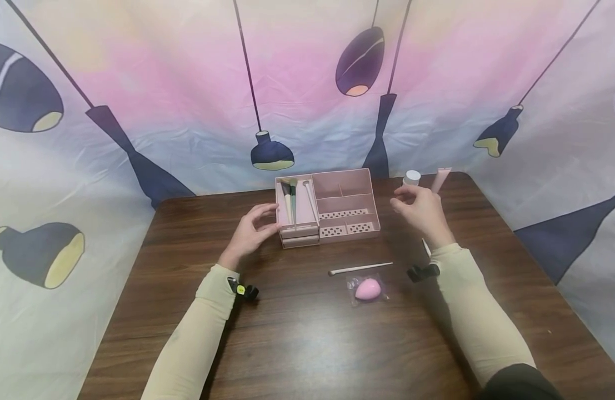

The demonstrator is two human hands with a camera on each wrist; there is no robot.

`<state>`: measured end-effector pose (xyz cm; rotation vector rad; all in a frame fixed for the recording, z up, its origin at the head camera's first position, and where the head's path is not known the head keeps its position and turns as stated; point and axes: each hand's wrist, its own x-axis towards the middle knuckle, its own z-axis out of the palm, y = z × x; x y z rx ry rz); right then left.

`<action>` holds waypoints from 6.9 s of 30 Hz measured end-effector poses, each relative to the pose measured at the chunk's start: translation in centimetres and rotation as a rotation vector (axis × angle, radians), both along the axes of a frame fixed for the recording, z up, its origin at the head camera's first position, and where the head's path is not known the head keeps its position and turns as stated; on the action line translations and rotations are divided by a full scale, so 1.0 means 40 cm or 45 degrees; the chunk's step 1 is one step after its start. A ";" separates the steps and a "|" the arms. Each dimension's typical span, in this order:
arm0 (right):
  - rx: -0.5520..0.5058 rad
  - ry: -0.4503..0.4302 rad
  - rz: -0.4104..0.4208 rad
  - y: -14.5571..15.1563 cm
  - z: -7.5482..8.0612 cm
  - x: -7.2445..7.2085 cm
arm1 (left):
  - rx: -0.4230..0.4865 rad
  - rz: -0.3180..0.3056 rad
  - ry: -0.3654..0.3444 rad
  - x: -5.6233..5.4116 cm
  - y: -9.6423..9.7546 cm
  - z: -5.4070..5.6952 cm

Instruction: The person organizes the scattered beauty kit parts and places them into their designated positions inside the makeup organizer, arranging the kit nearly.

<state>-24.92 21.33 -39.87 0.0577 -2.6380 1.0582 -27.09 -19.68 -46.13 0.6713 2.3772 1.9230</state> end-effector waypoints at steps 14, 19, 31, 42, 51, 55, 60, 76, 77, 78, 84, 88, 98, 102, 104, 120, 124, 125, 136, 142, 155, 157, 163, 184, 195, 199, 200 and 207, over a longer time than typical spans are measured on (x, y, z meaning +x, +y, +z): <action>0.061 -0.102 -0.095 0.079 -0.033 0.034 | -0.030 0.005 -0.008 -0.004 -0.005 -0.002; 0.077 -0.157 -0.102 0.110 -0.046 0.054 | -0.027 -0.006 -0.002 -0.004 -0.002 0.001; 0.116 -0.216 -0.132 0.160 -0.076 0.090 | -0.029 0.005 0.014 -0.003 -0.001 0.001; 0.195 -0.302 -0.181 0.198 -0.117 0.108 | -0.010 -0.008 -0.016 0.005 0.002 0.018; 0.226 -0.394 -0.190 0.219 -0.145 0.121 | 0.001 -0.030 -0.028 0.035 0.015 0.063; 0.245 -0.401 -0.194 0.230 -0.157 0.124 | -0.014 -0.033 -0.013 0.034 0.015 0.063; 0.255 -0.438 -0.201 0.237 -0.167 0.127 | -0.020 -0.032 -0.011 0.036 0.015 0.067; 0.239 -0.546 -0.178 0.242 -0.195 0.137 | -0.010 -0.020 -0.025 -0.004 0.005 0.012; 0.235 -0.555 -0.176 0.241 -0.197 0.137 | -0.011 -0.020 -0.023 -0.004 0.005 0.012; 0.235 -0.559 -0.177 0.241 -0.200 0.137 | -0.012 -0.019 -0.022 -0.004 0.004 0.012; 0.244 -0.530 -0.163 0.240 -0.212 0.134 | -0.018 -0.016 -0.012 -0.005 0.001 0.011; 0.248 -0.516 -0.160 0.238 -0.212 0.133 | -0.009 -0.018 -0.013 -0.006 0.000 0.007; 0.291 -0.505 -0.147 0.235 -0.205 0.133 | 0.027 -0.023 -0.002 0.000 0.001 0.005; 0.291 -0.485 -0.143 0.237 -0.203 0.131 | 0.026 -0.029 -0.022 0.001 0.002 0.011; 0.293 -0.466 -0.143 0.238 -0.199 0.128 | 0.017 -0.034 -0.019 0.010 0.005 0.026; 0.227 -0.289 -0.073 0.160 -0.102 0.089 | -0.019 -0.029 -0.013 0.037 0.016 0.065; 0.216 -0.211 -0.029 0.122 -0.075 0.072 | -0.036 -0.023 -0.005 0.037 0.016 0.065; 0.212 -0.188 -0.020 0.111 -0.069 0.067 | -0.038 -0.022 -0.005 0.037 0.016 0.064; 0.152 -0.044 0.129 -0.047 -0.023 0.007 | -0.035 -0.026 -0.022 0.037 0.011 0.061; 0.083 -0.048 0.225 -0.129 0.011 -0.017 | -0.037 -0.026 -0.030 0.032 0.009 0.054; 0.062 -0.003 0.295 -0.251 0.053 -0.038 | -0.026 -0.014 0.022 0.002 -0.002 -0.003; 0.067 -0.002 0.309 -0.262 0.052 -0.041 | -0.025 -0.017 0.012 0.008 0.000 0.003; 0.092 0.016 0.329 -0.300 0.059 -0.051 | -0.042 0.001 0.008 0.007 -0.007 -0.005; 0.040 -0.023 0.363 -0.394 0.078 -0.086 | -0.044 -0.004 0.011 0.011 -0.002 -0.003; 0.021 -0.101 0.357 -0.420 0.088 -0.106 | -0.054 -0.005 0.018 0.006 -0.004 -0.005; 0.008 -0.144 0.365 -0.433 0.086 -0.119 | -0.047 -0.015 0.002 0.009 -0.002 0.004; 0.003 -0.162 0.369 -0.436 0.086 -0.122 | -0.046 -0.020 -0.001 0.015 0.000 0.012; -0.026 -0.252 0.363 -0.455 0.090 -0.140 | -0.071 -0.022 0.006 0.044 0.009 0.061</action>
